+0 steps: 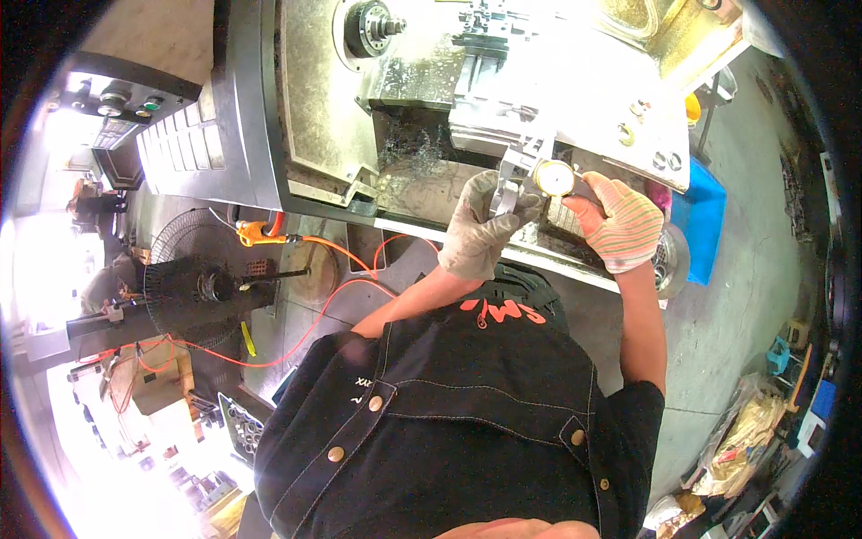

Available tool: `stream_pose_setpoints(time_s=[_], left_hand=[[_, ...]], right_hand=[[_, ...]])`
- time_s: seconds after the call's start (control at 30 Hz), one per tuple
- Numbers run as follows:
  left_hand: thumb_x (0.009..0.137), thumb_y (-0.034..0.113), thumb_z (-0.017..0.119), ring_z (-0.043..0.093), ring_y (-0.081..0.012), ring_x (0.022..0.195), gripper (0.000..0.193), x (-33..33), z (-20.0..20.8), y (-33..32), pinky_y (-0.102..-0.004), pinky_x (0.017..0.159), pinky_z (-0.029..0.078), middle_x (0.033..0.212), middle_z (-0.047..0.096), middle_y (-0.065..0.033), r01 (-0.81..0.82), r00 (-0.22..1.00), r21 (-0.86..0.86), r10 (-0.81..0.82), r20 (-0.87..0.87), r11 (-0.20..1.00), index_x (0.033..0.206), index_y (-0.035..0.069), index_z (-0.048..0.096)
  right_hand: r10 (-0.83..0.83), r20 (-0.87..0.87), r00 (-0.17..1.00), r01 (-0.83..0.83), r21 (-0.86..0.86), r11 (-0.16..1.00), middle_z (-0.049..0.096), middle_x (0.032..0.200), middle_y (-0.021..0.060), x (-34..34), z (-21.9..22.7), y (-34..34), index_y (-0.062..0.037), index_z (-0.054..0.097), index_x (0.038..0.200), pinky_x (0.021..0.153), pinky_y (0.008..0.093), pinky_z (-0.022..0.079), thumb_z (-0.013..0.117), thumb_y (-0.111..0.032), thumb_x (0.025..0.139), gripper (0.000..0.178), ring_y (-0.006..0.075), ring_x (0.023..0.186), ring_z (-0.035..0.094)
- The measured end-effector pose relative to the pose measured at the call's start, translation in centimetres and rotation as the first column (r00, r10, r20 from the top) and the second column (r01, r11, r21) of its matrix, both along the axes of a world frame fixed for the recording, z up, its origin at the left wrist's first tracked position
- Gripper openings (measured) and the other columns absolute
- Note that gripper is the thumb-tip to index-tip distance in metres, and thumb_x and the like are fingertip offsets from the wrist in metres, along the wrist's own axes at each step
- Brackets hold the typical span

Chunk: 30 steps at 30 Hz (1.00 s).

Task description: The person uses a screwdriver to adjust a component on a lathe machine. They then pick up a metal ring and measure its dimensions using a dial caliper, rotating the part to check different angles.

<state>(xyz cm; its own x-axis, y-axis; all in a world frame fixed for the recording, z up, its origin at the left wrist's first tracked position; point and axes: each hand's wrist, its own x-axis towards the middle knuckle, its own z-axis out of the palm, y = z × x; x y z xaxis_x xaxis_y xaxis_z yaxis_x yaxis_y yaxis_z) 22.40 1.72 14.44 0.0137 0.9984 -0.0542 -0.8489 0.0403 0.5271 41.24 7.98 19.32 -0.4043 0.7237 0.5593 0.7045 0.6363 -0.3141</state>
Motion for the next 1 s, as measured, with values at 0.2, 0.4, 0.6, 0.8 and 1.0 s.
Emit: stream_pose_setpoints(time_s=[0.2,0.4,0.6,0.8,1.0], left_hand=[[0.072,-0.005,0.071,0.059,-0.0177,0.094,0.059,-0.2,-0.2,-0.2,-0.0297,0.080,0.050,0.109,0.057,-0.0067,-0.003,0.994,-0.019,0.001,-0.111,1.000,0.124,0.004,0.043],[0.083,0.010,0.064,0.061,-0.0235,0.093,0.054,-1.0,-0.6,0.1,-0.0404,0.086,0.050,0.113,0.054,-0.0129,0.087,0.974,0.017,-0.081,-0.214,0.996,0.130,0.005,0.039],[0.085,0.024,0.063,0.062,-0.0216,0.088,0.054,-0.8,0.4,0.2,-0.0348,0.077,0.052,0.110,0.055,-0.0106,0.084,0.931,-0.099,-0.113,-0.348,0.992,0.129,0.001,0.039],[0.082,0.030,0.068,0.056,-0.0107,0.071,0.052,-2.1,-0.2,0.2,-0.0230,0.057,0.046,0.090,0.057,-0.0035,0.118,0.795,-0.097,-0.153,-0.587,0.988,0.122,0.002,0.049],[0.080,0.027,0.071,0.051,-0.0081,0.068,0.057,-1.8,-0.3,0.3,-0.0213,0.058,0.041,0.084,0.057,-0.0013,0.060,0.810,-0.137,-0.129,-0.572,0.989,0.124,-0.001,0.048]], right_hand=[[0.009,0.010,1.000,-0.010,0.040,0.999,0.061,0.068,0.0097,0.2,0.4,0.1,-0.0064,0.066,0.092,0.051,0.0327,0.045,0.076,-0.032,0.069,0.036,0.0260,0.058,0.059],[-0.017,0.033,0.999,0.016,0.045,0.999,0.060,0.066,0.0093,0.3,0.1,-0.1,-0.0074,0.065,0.092,0.050,0.0335,0.045,0.075,-0.035,0.069,0.037,0.0260,0.056,0.058],[-0.017,0.056,0.998,0.014,0.060,0.998,0.060,0.066,0.0091,0.6,-0.1,-0.1,-0.0067,0.065,0.092,0.050,0.0328,0.045,0.076,-0.032,0.068,0.036,0.0256,0.056,0.057],[-0.001,0.046,0.999,-0.003,0.088,0.996,0.060,0.067,0.0094,0.8,-0.2,-0.2,-0.0065,0.065,0.092,0.050,0.0335,0.044,0.076,-0.032,0.068,0.037,0.0262,0.056,0.057],[0.006,0.053,0.999,-0.010,0.078,0.997,0.060,0.067,0.0092,0.8,-0.4,0.0,-0.0063,0.065,0.093,0.050,0.0333,0.044,0.076,-0.031,0.068,0.037,0.0261,0.056,0.057]])
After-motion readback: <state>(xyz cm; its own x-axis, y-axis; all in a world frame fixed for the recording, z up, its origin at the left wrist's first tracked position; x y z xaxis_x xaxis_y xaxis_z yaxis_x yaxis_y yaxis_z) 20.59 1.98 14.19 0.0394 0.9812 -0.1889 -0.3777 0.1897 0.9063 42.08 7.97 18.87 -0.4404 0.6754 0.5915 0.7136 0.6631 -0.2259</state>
